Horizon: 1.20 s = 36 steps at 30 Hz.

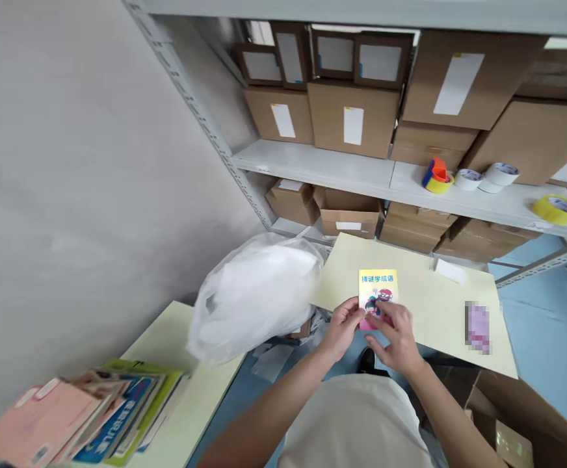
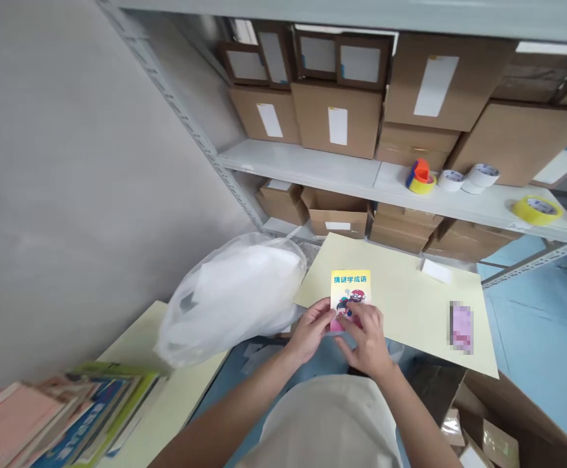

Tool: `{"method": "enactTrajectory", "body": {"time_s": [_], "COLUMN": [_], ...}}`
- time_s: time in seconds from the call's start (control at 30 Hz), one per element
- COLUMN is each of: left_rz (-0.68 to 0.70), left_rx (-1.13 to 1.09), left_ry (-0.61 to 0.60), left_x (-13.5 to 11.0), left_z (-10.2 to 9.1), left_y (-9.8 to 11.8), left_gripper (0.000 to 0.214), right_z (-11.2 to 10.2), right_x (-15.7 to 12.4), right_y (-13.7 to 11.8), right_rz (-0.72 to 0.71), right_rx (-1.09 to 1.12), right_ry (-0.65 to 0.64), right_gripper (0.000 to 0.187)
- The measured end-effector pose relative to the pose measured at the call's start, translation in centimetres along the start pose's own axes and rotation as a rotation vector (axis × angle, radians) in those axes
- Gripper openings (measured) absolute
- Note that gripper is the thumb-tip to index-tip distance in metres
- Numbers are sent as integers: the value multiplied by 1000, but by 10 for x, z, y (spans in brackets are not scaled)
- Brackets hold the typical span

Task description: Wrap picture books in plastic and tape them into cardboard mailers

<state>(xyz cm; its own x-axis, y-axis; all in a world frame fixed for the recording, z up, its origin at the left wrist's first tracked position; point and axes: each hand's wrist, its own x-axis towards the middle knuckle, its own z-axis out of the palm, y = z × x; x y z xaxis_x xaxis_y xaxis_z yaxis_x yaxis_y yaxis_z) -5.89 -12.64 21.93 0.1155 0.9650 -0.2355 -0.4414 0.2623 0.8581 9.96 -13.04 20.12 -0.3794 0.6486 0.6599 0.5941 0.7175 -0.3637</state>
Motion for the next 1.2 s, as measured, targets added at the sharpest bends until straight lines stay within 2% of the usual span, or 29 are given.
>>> {"method": "enactTrajectory", "body": {"time_s": [0.07,0.13,0.23,0.3,0.4,0.53,0.67,0.8,0.97,1.07,1.2], "left_rz": [-30,-67,-117,-124,-135,-188,-205,-168,-232,-310,-366], "left_rx": [54,103,165,200,238,261,261,227,159,88,-17], "left_ry": [-22,-52,-95,-109,-109,-60,-23,-70,-96,-95,-81], "left_x": [18,31,48,57,70,85,99,113,121,122,126], "left_z": [13,23,33,36,39,32,15,-4,-16,-17,-14], "left_y": [-7,-11,-16,-19,-25,-30,-31,-28,-26,-25,-22], "left_gripper": [39,41,43,42,42,43,40,38,41,45,48], "right_z": [-15,-27,-34,-33,-31,-28,-23,-15,-1,0,-12], "right_x": [-1,1,8,12,15,23,38,47,44,42,42], "right_y": [30,57,90,107,121,130,135,140,144,146,157], "right_rz": [157,395,726,886,1039,1112,1131,1158,1173,1155,1018], "right_rx": [-3,72,390,585,690,705,645,653,676,681,759], "right_ry": [64,142,195,231,272,281,324,298,283,290,170], "right_gripper": [33,40,55,60,54,50,53,52,48,38,24]}}
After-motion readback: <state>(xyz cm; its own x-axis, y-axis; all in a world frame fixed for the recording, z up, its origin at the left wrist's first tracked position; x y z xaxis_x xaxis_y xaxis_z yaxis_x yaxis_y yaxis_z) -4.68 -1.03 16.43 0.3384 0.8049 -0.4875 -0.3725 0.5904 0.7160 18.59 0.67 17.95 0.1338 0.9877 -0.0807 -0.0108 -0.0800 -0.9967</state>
